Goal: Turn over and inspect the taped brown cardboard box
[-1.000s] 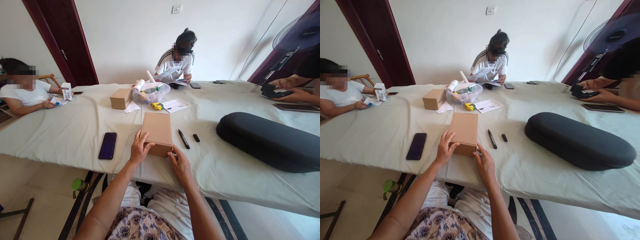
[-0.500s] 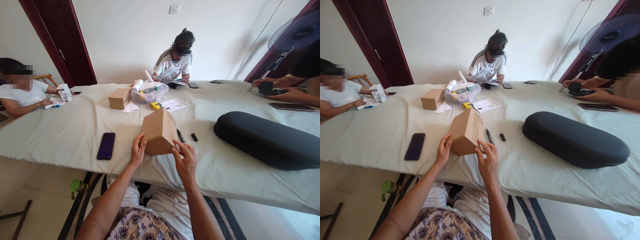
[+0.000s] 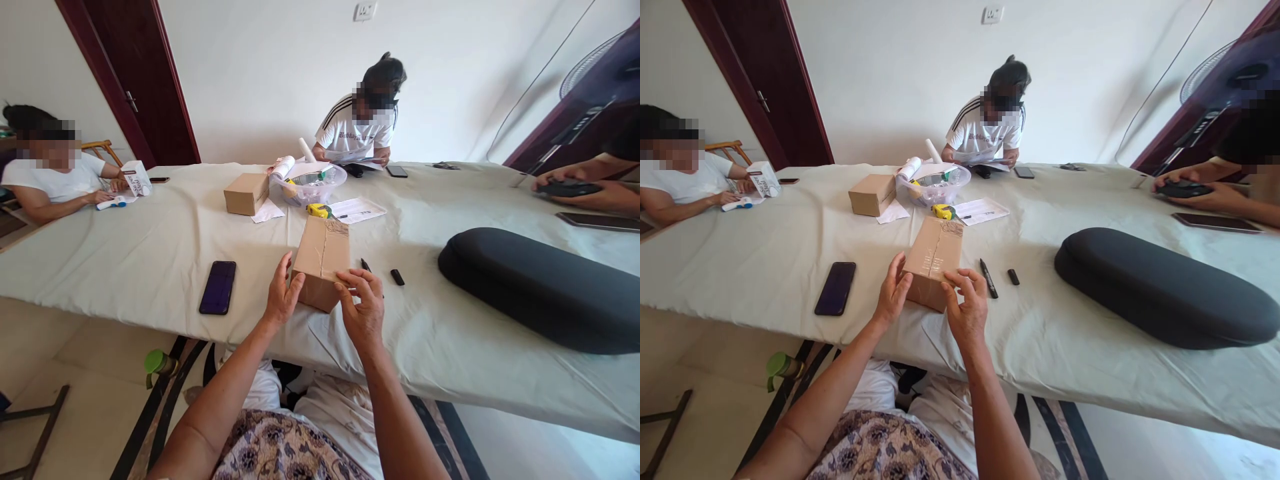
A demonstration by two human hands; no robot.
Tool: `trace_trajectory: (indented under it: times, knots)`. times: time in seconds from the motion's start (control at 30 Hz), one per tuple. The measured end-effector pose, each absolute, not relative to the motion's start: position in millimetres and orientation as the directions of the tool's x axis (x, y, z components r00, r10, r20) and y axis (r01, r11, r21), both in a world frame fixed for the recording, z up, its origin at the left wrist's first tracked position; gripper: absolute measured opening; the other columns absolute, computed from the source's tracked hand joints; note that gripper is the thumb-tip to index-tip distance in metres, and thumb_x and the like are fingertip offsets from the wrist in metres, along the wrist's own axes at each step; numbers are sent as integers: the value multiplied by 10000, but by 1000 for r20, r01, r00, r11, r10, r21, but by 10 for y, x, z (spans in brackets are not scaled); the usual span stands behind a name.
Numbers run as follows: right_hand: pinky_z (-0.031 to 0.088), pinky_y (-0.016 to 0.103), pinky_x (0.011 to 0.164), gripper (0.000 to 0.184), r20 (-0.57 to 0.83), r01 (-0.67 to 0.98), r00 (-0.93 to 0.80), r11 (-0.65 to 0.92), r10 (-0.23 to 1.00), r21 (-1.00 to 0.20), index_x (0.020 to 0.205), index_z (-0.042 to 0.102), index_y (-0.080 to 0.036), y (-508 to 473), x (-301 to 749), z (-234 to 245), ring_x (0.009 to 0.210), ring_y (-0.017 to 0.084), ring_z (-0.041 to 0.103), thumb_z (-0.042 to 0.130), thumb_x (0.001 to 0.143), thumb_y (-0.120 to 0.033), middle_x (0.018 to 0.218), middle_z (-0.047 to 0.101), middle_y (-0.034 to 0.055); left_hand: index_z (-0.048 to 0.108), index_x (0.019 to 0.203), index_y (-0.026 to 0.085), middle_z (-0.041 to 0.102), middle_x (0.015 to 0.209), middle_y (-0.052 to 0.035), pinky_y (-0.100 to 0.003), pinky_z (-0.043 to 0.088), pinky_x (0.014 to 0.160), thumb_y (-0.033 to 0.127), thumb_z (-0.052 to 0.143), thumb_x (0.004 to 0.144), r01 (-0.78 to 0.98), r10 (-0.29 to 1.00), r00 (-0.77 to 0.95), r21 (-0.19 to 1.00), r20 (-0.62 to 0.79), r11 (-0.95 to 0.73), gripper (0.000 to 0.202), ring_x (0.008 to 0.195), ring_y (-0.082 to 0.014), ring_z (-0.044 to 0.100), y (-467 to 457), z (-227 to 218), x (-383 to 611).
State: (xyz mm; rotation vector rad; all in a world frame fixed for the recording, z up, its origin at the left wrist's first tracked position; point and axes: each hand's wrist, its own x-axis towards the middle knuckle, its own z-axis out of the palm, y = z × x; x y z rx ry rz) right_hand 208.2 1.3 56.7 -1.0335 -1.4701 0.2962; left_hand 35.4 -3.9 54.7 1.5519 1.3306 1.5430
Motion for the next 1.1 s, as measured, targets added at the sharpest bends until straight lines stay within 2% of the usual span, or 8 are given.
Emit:
trace_trajectory:
  times: [0.13,0.27,0.33,0.4,0.5,0.63,0.77,1.1]
  knots:
    - [596,375,781,265,635,386,141,548,760,-742,1055,733,-254,42,2137,542,1087,243,610,577,954,-443,1183,587,101,416,1484,217,497,1538,-130,-426,373,1196,533,461,988,296,891,-186,888,414,-351,590,1437,-253,464,-35,640,507]
    - [512,483,1014,321,641,361,124,568,757,-740,1073,738,-249,108,2191,464,1168,257,588,535,973,-477,1196,613,104,444,1446,202,517,1513,-140,-437,375,1192,484,469,991,321,883,-208,882,421,-345,536,1421,-255,478,-32,624,543]
    - [463,505,1074,334,638,335,135,571,758,-750,1093,736,-248,127,2204,392,1193,258,581,529,973,-481,1214,625,105,448,1435,203,524,1502,-139,-431,376,1191,471,468,989,343,880,-206,874,427,-344,521,1417,-251,482,-25,620,534]
    - [487,488,1042,357,610,304,157,549,777,-778,1161,713,-250,126,2209,290,1146,248,603,538,961,-487,1245,633,108,447,1430,196,528,1492,-140,-418,375,1191,465,457,988,360,877,-207,867,434,-345,518,1415,-248,481,-18,624,530]
    - [559,433,894,456,503,255,162,456,849,-853,1315,630,-259,91,2221,91,935,203,642,563,930,-495,1296,641,114,449,1424,181,530,1481,-145,-408,373,1191,460,442,985,369,871,-213,862,443,-348,520,1411,-248,480,-11,632,539]
    - [569,407,789,481,385,253,124,346,915,-903,1296,638,-225,23,2245,-119,763,178,624,587,886,-471,1200,699,113,470,1399,199,552,1452,-132,-416,379,1186,437,446,983,388,867,-221,855,447,-343,480,1392,-248,496,-6,634,552]
    - [559,404,787,473,356,272,116,315,927,-909,1287,640,-202,-29,2241,-140,753,180,620,585,881,-438,1169,708,115,456,1399,198,548,1456,-138,-434,377,1186,417,450,980,399,856,-217,843,470,-362,473,1390,-251,495,0,613,548]
    - [573,396,769,472,329,248,100,297,939,-922,1266,638,-193,-69,2220,-44,729,183,631,584,889,-474,1123,719,112,444,1417,199,536,1466,-139,-424,380,1179,464,434,991,425,853,-211,831,477,-360,502,1392,-252,493,13,578,539]
